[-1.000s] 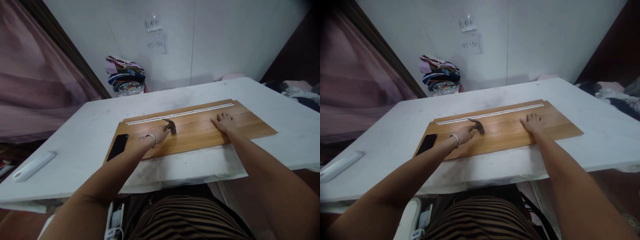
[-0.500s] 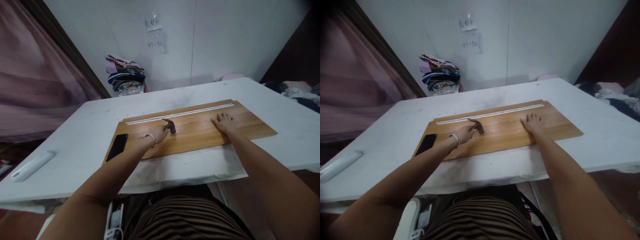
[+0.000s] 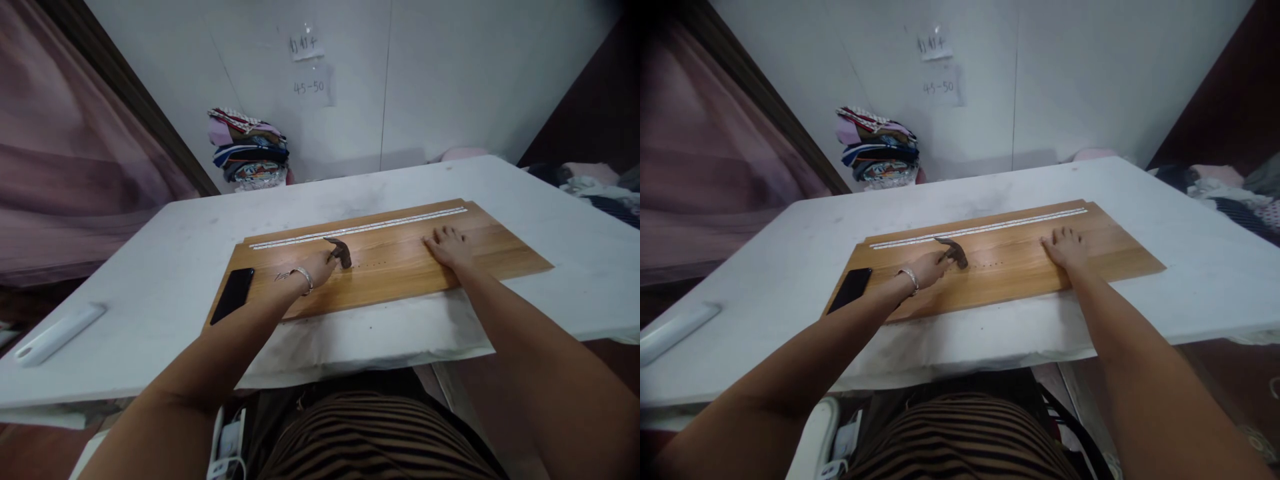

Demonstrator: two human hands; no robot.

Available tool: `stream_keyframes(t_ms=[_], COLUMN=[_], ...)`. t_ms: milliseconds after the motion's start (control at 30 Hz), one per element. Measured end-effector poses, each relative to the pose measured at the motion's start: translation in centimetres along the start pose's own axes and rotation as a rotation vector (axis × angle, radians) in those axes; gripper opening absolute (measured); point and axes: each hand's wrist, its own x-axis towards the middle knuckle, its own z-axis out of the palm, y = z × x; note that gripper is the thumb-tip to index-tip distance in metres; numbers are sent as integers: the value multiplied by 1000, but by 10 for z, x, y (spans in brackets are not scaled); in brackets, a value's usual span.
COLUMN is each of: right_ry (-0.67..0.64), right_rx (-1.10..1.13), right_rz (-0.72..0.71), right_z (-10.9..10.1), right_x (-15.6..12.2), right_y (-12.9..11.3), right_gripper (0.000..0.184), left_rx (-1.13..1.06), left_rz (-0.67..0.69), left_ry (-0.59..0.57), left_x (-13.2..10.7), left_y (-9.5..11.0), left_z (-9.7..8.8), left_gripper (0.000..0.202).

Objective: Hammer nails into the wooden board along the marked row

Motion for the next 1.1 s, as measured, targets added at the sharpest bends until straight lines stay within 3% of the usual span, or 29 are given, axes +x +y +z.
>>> stream_keyframes(t_ms=[1100], right_ry=[14], right_rx=[-18], right_rz=[-12], right_z=[-2], right_x=[-6], right_y=[3], right_gripper=[61], left_rx=[0], left_rz=[80], left_ry=[-13], left_x=[11], left_y=[-10], left_z=[4], left_gripper=[38])
